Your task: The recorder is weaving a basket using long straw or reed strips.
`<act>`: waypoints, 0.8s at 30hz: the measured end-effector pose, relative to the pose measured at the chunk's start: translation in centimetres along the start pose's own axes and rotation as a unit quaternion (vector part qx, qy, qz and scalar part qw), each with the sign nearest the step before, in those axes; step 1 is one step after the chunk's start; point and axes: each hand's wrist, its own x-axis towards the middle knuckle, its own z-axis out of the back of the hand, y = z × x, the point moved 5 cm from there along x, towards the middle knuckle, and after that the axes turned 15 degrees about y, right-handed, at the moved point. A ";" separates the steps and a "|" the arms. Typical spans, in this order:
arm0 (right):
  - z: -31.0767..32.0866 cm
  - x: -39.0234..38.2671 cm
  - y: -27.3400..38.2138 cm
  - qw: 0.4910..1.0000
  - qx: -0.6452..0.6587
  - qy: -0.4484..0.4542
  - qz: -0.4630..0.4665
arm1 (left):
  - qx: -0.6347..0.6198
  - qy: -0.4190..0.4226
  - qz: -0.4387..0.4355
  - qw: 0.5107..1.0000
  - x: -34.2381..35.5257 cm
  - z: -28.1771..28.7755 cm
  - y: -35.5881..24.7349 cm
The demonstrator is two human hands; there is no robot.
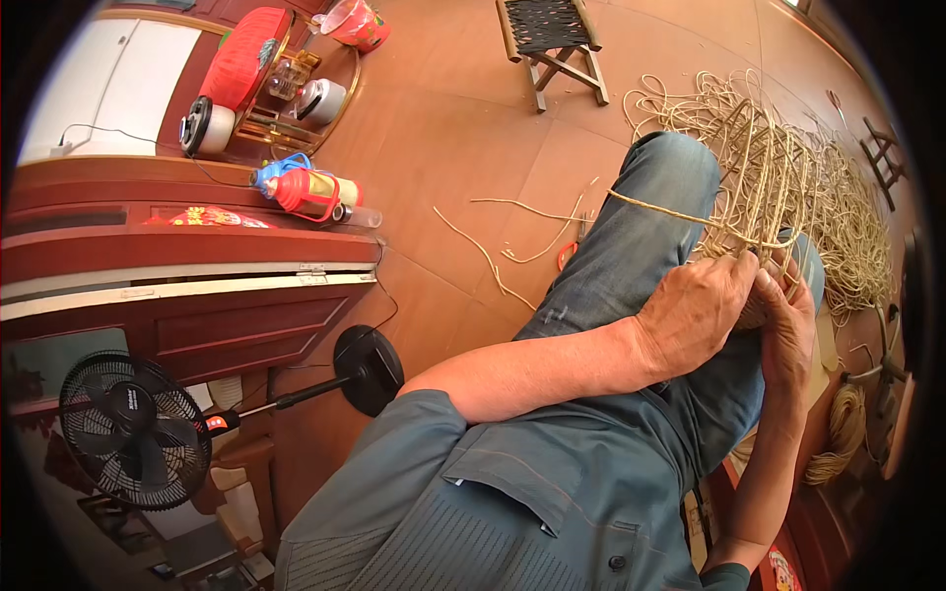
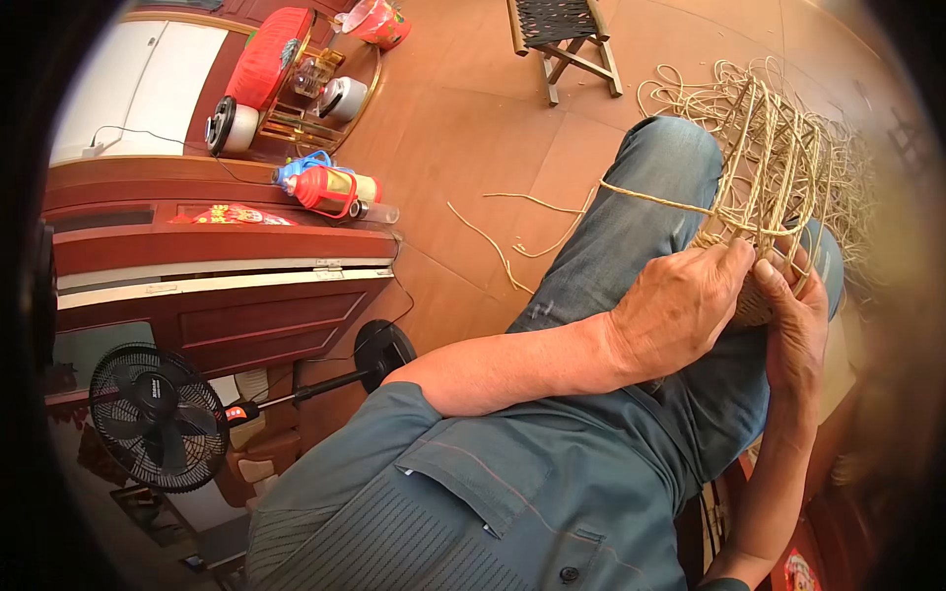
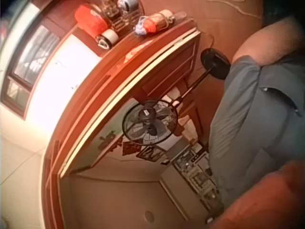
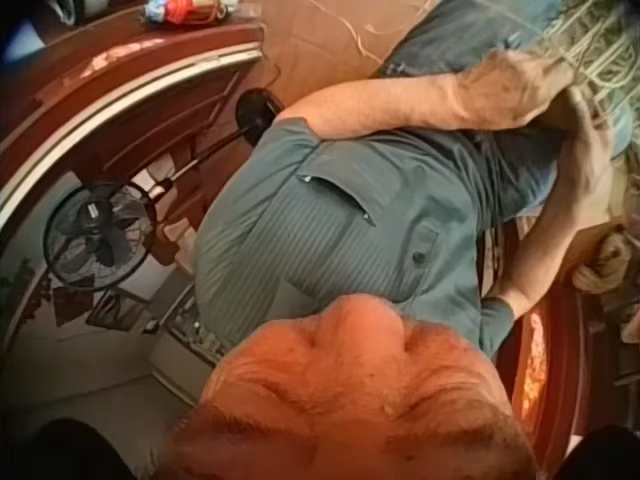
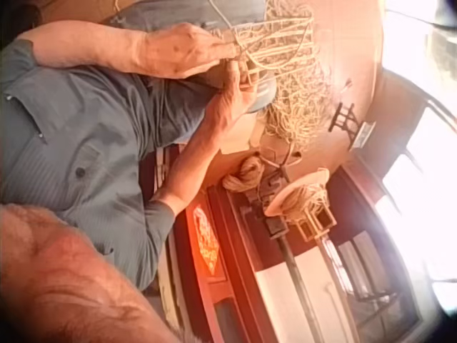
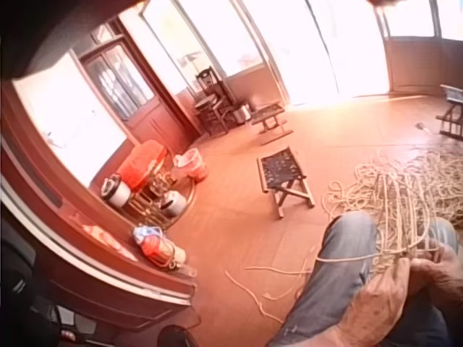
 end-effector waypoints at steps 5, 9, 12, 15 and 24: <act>-0.7 -0.2 0.0 0.999 0.026 -0.011 0.015 | -0.038 -0.015 -0.021 0.999 -0.2 0.5 0.3; -2.4 -0.6 0.7 0.996 0.070 -0.013 0.045 | -0.058 0.000 0.004 0.998 -0.2 0.8 0.5; -2.6 -0.8 1.1 0.995 0.074 0.008 0.065 | -0.078 0.016 0.013 0.997 0.0 0.6 0.7; -2.7 -0.4 0.9 0.992 0.089 0.033 0.085 | -0.067 -0.001 0.022 0.997 0.2 0.9 0.8; -3.7 -1.8 -0.3 0.971 0.080 -0.125 0.187 | -0.106 -0.006 0.007 0.994 0.5 0.8 -0.2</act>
